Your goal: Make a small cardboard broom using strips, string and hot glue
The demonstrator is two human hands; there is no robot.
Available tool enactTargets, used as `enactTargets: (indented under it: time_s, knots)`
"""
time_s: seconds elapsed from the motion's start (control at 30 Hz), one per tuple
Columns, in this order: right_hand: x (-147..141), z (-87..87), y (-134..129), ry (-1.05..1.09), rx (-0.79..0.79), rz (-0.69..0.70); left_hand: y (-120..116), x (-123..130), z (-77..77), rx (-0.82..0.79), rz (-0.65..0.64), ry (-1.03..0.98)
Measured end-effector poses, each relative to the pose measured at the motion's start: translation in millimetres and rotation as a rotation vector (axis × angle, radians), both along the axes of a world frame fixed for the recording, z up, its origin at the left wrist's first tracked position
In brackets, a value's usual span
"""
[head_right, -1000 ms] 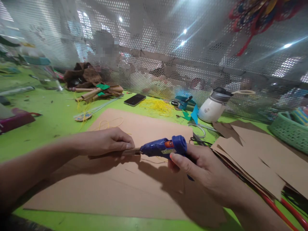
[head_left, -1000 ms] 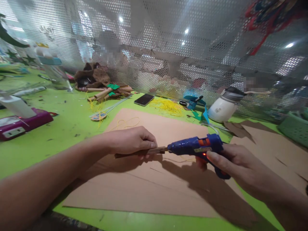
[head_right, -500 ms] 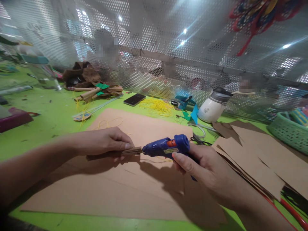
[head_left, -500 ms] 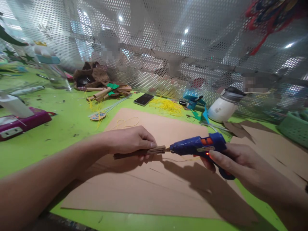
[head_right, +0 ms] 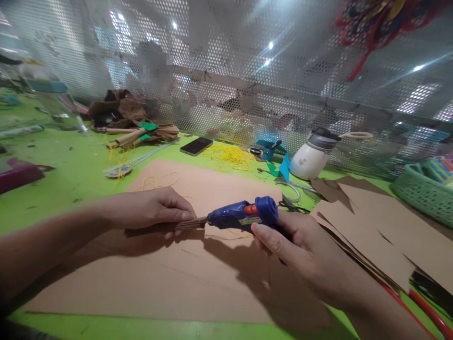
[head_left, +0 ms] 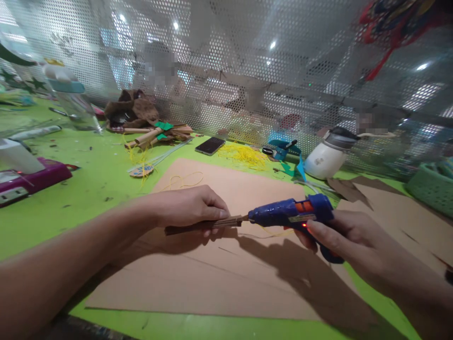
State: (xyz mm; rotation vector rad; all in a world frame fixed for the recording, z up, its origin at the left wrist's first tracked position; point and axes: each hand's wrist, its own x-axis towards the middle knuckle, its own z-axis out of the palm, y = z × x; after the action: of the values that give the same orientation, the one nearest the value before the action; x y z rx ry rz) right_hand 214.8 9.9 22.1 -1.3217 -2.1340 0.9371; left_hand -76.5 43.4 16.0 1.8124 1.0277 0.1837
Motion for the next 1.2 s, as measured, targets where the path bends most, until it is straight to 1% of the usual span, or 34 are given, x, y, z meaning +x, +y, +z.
enactTargets:
  time_s: [0.27,0.47,0.57,0.83,0.93,1.1,1.2]
  knots:
    - [4,2.2,2,-0.001,0.011,0.063,1,-1,0.4,0.003,-0.002,-0.01]
    - [3,0.8,2,0.023,0.017,0.026,1,0,-0.4,-0.001,0.006,-0.021]
    - [4,-0.8,3,0.019,0.011,0.05,0,1,1.2,-0.017,0.012,-0.02]
    - [3,5.8,-1,-0.014,0.03,0.083,0,-1,2.2,-0.001,0.016,-0.019]
    - [6,2.3,1,0.016,0.051,0.088,0,-1,2.4,0.013,0.024,0.002]
    - [9,-7.4,8,0.06,0.13,0.109,-1,1,2.6,-0.031,0.035,-0.027]
    - [7,-8.1,10,0.059,0.158,0.112,0,1,1.9,-0.041,0.019,-0.051]
